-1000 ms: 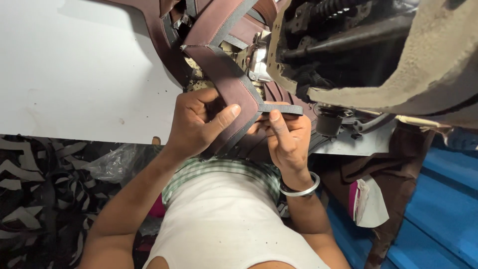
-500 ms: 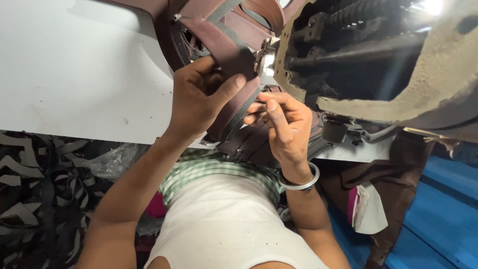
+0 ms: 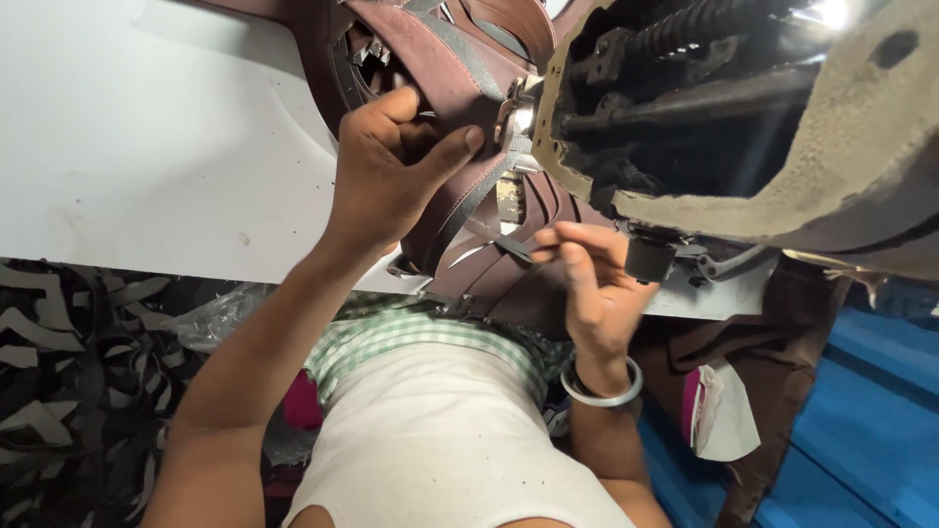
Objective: Sewing leather components together using a specialized industrial sewing machine in a shoe factory.
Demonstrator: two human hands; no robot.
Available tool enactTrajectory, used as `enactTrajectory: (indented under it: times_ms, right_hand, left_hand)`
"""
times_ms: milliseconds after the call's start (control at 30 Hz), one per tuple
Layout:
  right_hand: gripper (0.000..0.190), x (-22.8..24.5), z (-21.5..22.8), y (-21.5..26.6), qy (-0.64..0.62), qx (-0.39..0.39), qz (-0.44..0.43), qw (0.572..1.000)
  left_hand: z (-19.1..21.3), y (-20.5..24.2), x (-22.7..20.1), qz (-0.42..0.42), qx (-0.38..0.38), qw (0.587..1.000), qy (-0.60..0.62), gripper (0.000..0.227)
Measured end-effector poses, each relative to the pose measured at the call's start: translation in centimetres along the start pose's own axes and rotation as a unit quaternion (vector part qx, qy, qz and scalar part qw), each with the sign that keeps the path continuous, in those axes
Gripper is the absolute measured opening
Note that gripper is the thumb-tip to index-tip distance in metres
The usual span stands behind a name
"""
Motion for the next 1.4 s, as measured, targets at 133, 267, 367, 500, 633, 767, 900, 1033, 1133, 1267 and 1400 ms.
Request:
enactTrajectory:
  times_ms: [133, 267, 367, 500, 633, 767, 900, 1033, 1133, 1267, 1400]
  right_hand:
    - [0.010, 4.0, 7.6, 1.7, 0.212, -0.178, 0.171, 0.946]
    - [0.017, 8.3, 16.0, 5.0, 0.501, -0.414, 0.273, 0.710]
    - [0.020, 8.2, 21.3, 5.6, 0.573, -0.462, 0.260, 0.625]
    - [0.029, 5.0, 26.9, 5.2, 0.490, -0.398, 0.330, 0.702]
    - [0.026, 1.9, 31.3, 5.1, 0.487, -0.408, 0.280, 0.720]
    - [0.023, -1.1, 34.9, 5.6, 0.435, -0.413, 0.263, 0.756]
    - [0.024, 0.7, 32.6, 5.6, 0.515, -0.377, 0.344, 0.688]
    - [0.039, -2.2, 37.5, 5.7, 0.444, -0.419, 0.276, 0.742]
    - [0.044, 0.3, 33.3, 6.0, 0.529, -0.367, 0.382, 0.662]
    - [0.047, 0.6, 34.1, 5.0, 0.484, -0.413, 0.275, 0.721]
    - [0.044, 0.2, 34.1, 5.4, 0.521, -0.394, 0.302, 0.694]
  left_hand:
    - [0.6, 0.3, 1.5, 0.009, 0.001, 0.999, 0.047, 0.022]
    - [0.5, 0.2, 1.4, 0.018, -0.004, 0.996, 0.087, 0.016]
    - [0.4, 0.3, 1.6, 0.017, -0.003, 0.995, 0.100, 0.017]
    - [0.3, 0.3, 1.0, 0.016, -0.008, 0.995, 0.099, 0.019]
    - [0.5, 0.5, 1.2, 0.025, -0.017, 0.997, 0.077, 0.019]
    - [0.3, 0.5, 1.1, 0.012, -0.015, 0.995, 0.102, 0.018]
    - [0.2, 0.4, 2.0, 0.011, -0.009, 0.987, 0.163, 0.015]
    - [0.5, 0.8, 3.0, 0.026, -0.026, 0.978, 0.205, 0.015]
    - [0.2, 0.9, 3.4, 0.036, -0.039, 0.969, 0.243, 0.016]
    - [0.6, 1.4, 4.9, 0.031, -0.064, 0.962, 0.265, 0.015]
    - [0.4, 1.8, 4.8, 0.007, -0.076, 0.956, 0.284, 0.016]
Point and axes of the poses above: each hand's wrist, its own y-axis away from the middle knuckle, its own z-axis out of the back of the hand, x = y × z, the point moved 10 cm from there along -y, towards the middle knuckle, and after that the axes turned 13 degrees about y, right-handed, at the moved point
